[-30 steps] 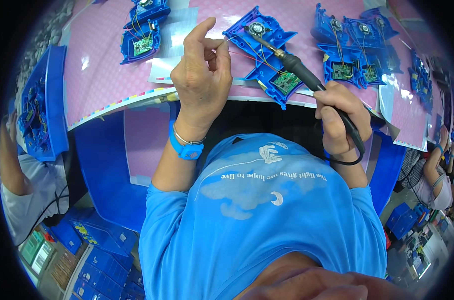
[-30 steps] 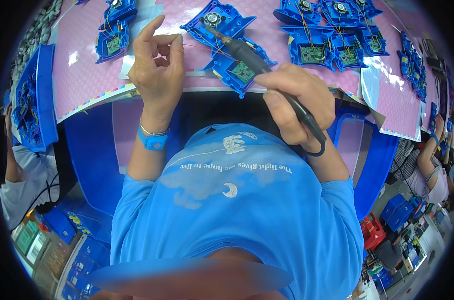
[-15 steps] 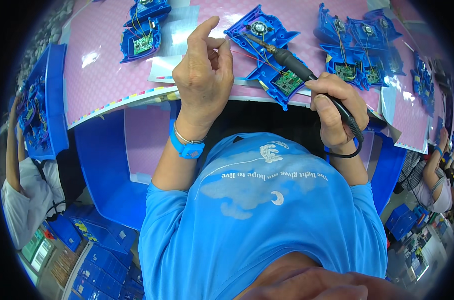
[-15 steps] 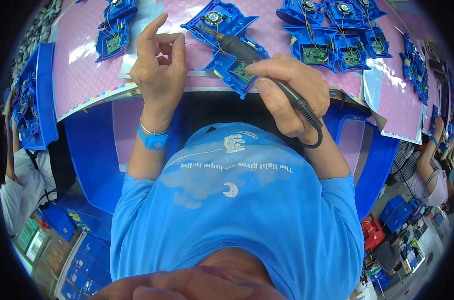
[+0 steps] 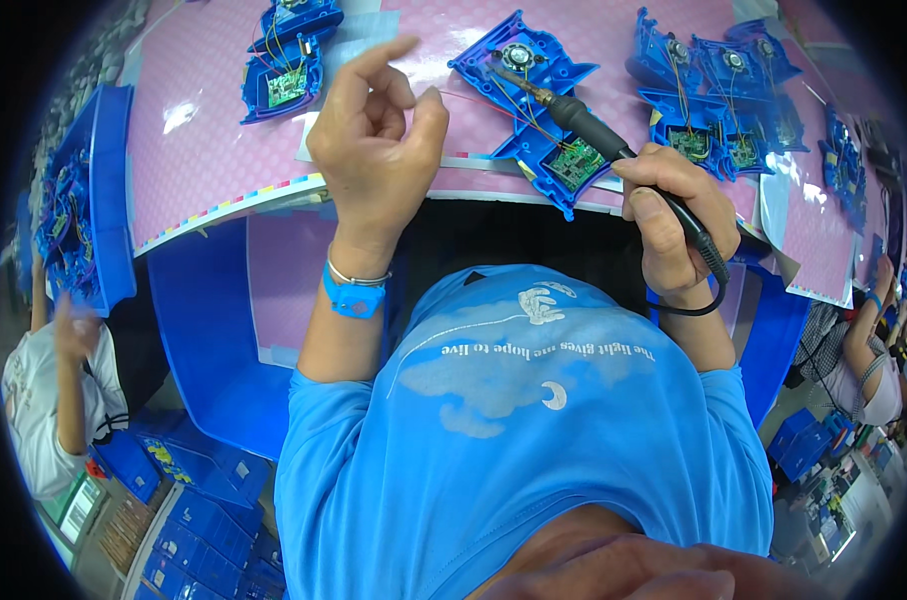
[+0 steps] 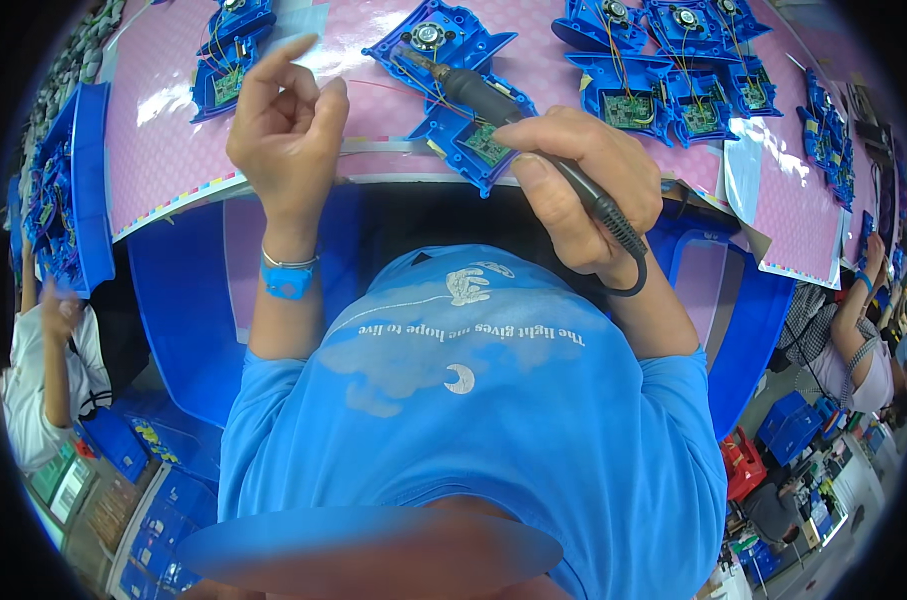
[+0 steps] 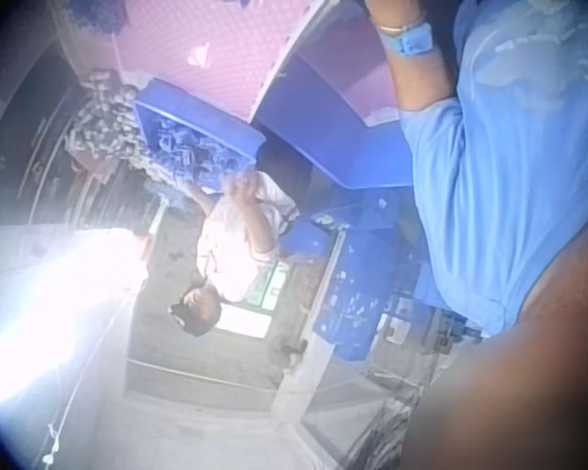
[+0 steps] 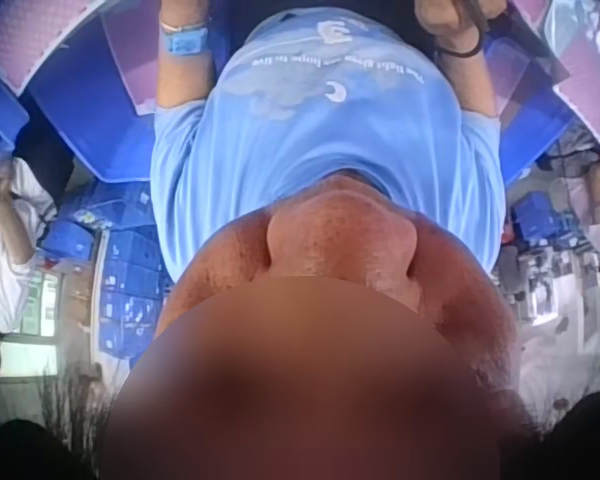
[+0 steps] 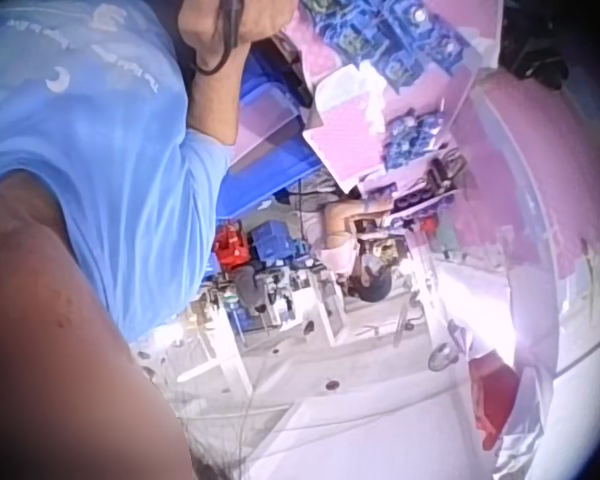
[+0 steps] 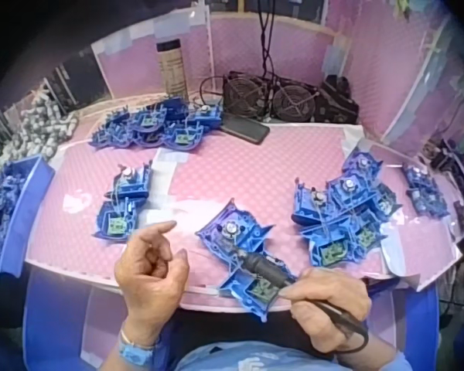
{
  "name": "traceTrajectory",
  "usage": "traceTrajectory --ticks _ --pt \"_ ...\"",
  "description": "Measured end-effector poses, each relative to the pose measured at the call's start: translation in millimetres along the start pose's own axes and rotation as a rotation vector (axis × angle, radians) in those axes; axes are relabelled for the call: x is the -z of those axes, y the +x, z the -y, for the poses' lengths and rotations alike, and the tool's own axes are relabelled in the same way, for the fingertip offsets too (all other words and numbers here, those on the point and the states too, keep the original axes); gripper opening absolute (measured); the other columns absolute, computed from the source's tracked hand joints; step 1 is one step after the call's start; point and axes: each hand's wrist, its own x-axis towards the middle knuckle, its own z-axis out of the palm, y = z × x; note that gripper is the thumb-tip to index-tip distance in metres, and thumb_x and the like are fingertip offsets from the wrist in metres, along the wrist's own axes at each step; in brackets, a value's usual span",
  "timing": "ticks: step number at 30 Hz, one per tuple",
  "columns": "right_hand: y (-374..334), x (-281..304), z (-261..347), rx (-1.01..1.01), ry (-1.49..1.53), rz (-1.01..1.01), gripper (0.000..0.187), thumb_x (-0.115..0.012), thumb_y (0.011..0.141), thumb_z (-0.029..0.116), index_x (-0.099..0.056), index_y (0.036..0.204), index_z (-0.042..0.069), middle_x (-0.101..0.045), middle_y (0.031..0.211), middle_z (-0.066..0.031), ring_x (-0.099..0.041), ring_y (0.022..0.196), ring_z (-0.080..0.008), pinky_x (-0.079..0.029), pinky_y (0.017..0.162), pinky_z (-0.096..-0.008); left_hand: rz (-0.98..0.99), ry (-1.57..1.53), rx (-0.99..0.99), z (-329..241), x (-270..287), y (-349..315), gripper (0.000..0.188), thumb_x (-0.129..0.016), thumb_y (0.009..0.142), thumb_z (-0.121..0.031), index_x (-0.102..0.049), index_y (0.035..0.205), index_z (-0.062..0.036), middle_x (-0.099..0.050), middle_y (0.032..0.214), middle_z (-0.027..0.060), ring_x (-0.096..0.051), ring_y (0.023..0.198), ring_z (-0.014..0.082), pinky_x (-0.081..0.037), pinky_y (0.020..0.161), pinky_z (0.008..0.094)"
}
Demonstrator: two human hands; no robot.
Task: The recorder is soldering electrical components onto blue plastic toy parts at a factory workbench.
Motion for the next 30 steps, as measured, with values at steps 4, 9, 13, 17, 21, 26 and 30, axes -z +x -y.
traceTrajectory --ticks 4,9,13,17,21,26,30 --pt "-1.1 -0.7 -1.8 0.003 0.045 -0.076 0.019 -0.067 0.085 0.007 -0.072 0.098 -0.006 -0.069 0.075 -0.0148 -0.063 0.06 -0.0213 -0.047 0.054 -0.0308 0.136 0.122 -0.345 3.3 6.8 2.5 0.031 -0.077 0.075 0.005 -0.076 0.103 -0.0077 -0.064 0.081 0.0022 -0.056 0.056 0.0096 -0.044 0.049 0.0255" --pt "-0.8 -1.3 -1.2 -0.005 0.032 -0.061 0.019 -0.067 0.085 0.007 -0.072 0.098 -0.006 -0.069 0.076 -0.0144 -0.063 0.06 -0.0207 -0.048 0.055 -0.0306 0.266 0.351 -0.535 4.5 8.2 -0.4 0.033 -0.082 0.072 0.0 -0.074 0.104 -0.0083 -0.07 0.093 0.0048 -0.07 0.07 0.0196 -0.056 0.055 0.0294" --pt "-2.1 -2.1 -3.2 0.022 0.058 -0.088 0.019 -0.067 0.085 0.007 -0.072 0.099 -0.007 -0.07 0.078 -0.0144 -0.064 0.061 -0.0204 -0.048 0.055 -0.0303 0.224 0.355 -0.633 6.7 3.1 5.1 0.033 -0.082 0.072 -0.002 -0.072 0.104 -0.0064 -0.071 0.096 0.0052 -0.07 0.071 0.0198 -0.056 0.055 0.0289" --pt "-2.9 1.0 -4.4 -0.015 0.075 -0.076 0.02 -0.067 0.085 0.006 -0.071 0.099 -0.007 -0.071 0.08 -0.0155 -0.064 0.062 -0.0209 -0.048 0.056 -0.0302 0.225 0.297 -0.652 9.5 -3.2 10.6 0.027 -0.08 0.074 -0.002 -0.07 0.099 -0.0041 -0.072 0.097 0.0057 -0.071 0.071 0.0202 -0.057 0.055 0.029" --pt "1.1 -0.7 -6.5 -0.037 0.066 -0.081 0.02 -0.067 0.085 0.007 -0.071 0.098 -0.007 -0.071 0.08 -0.0159 -0.065 0.062 -0.0213 -0.048 0.056 -0.0302 0.27 0.28 -0.602 15.3 -6.8 14.4 0.023 -0.079 0.075 -0.001 -0.068 0.094 -0.0044 -0.072 0.098 0.0066 -0.071 0.072 0.0213 -0.057 0.057 0.0293" --pt "3.2 0.1 -3.4 -0.093 0.057 -0.017 0.025 -0.06 0.091 0.01 -0.068 0.105 -0.009 -0.065 0.08 -0.0128 -0.056 0.063 -0.0142 -0.044 0.06 -0.0293 0.298 0.288 -0.558 16.2 -7.2 15.8 0.022 -0.079 0.076 -0.001 -0.067 0.094 -0.0045 -0.073 0.099 0.0065 -0.072 0.072 0.0214 -0.058 0.057 0.0293" --pt "3.0 -1.6 -3.9 -0.072 0.04 -0.012 0.025 -0.061 0.091 0.01 -0.068 0.105 -0.009 -0.064 0.08 -0.0124 -0.055 0.063 -0.0145 -0.044 0.06 -0.0292 0.284 0.291 -0.555 17.2 -7.0 14.3 0.021 -0.079 0.076 -0.001 -0.067 0.093 -0.0045 -0.073 0.1 0.0065 -0.072 0.072 0.0217 -0.058 0.057 0.0296"
